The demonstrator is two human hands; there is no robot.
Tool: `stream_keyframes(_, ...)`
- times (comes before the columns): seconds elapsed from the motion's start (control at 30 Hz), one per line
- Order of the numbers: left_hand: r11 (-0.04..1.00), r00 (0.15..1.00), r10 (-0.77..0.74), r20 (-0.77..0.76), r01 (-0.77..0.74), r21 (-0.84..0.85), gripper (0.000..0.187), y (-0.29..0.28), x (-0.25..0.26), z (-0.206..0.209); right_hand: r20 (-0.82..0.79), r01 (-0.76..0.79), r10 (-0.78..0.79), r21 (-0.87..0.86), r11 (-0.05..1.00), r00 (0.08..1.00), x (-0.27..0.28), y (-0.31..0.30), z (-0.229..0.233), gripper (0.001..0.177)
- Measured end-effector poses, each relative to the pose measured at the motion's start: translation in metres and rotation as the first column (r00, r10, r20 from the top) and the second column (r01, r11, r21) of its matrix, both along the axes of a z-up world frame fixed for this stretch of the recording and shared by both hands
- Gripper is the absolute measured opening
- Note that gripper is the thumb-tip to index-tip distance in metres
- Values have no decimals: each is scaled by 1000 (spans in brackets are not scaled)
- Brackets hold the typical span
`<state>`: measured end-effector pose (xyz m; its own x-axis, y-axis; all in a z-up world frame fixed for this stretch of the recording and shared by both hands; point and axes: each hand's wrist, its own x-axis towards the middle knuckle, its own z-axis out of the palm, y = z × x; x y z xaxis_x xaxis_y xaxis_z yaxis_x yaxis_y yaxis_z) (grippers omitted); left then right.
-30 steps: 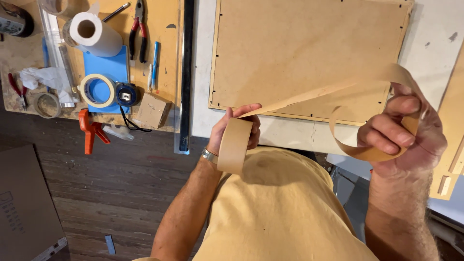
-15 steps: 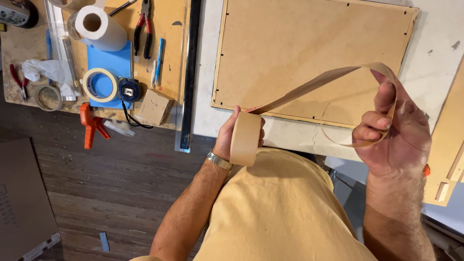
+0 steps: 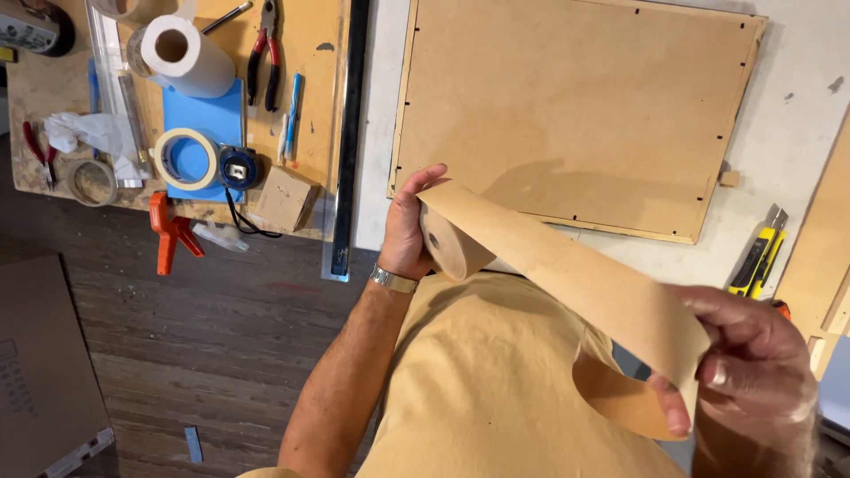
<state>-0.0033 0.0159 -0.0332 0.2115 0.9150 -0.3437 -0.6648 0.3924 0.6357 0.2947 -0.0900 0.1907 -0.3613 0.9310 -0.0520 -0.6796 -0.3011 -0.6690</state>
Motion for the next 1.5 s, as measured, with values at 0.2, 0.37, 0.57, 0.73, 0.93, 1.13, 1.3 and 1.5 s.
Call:
stream_keyframes(0.2,991,992,124,4,-124,-59,71,7,3,10,158,-187,209,-142,972,965,34,-33,-43,56)
stream_keyframes(0.37,981,989,143,-29,-146,-125,79,9,-1,12,446,-73,279,-426,902,850,52,-77,-105,65)
stream_keyframes(0.57,983,990,137,-41,-141,-119,80,11,-1,16,462,-174,396,-452,875,794,45,-60,-105,63)
stream_keyframes(0.73,989,989,143,-48,-145,-42,70,8,0,20,466,-218,477,-506,835,745,45,-50,-107,60)
stream_keyframes(0.93,989,982,151,-116,-151,9,51,0,5,12,583,-245,528,-496,833,617,3,10,-65,102)
stream_keyframes(1.13,973,943,-9,-333,84,214,60,-10,2,33,912,-265,329,-264,928,244,-39,64,-40,52)
stream_keyframes(1.3,839,867,-203,-456,394,375,46,-4,-6,68,919,38,-226,226,973,323,-59,85,-21,77)
stream_keyframes(1.5,725,782,-382,-493,584,364,36,-5,-24,77,730,-91,-681,675,732,-61,-31,68,-54,100)
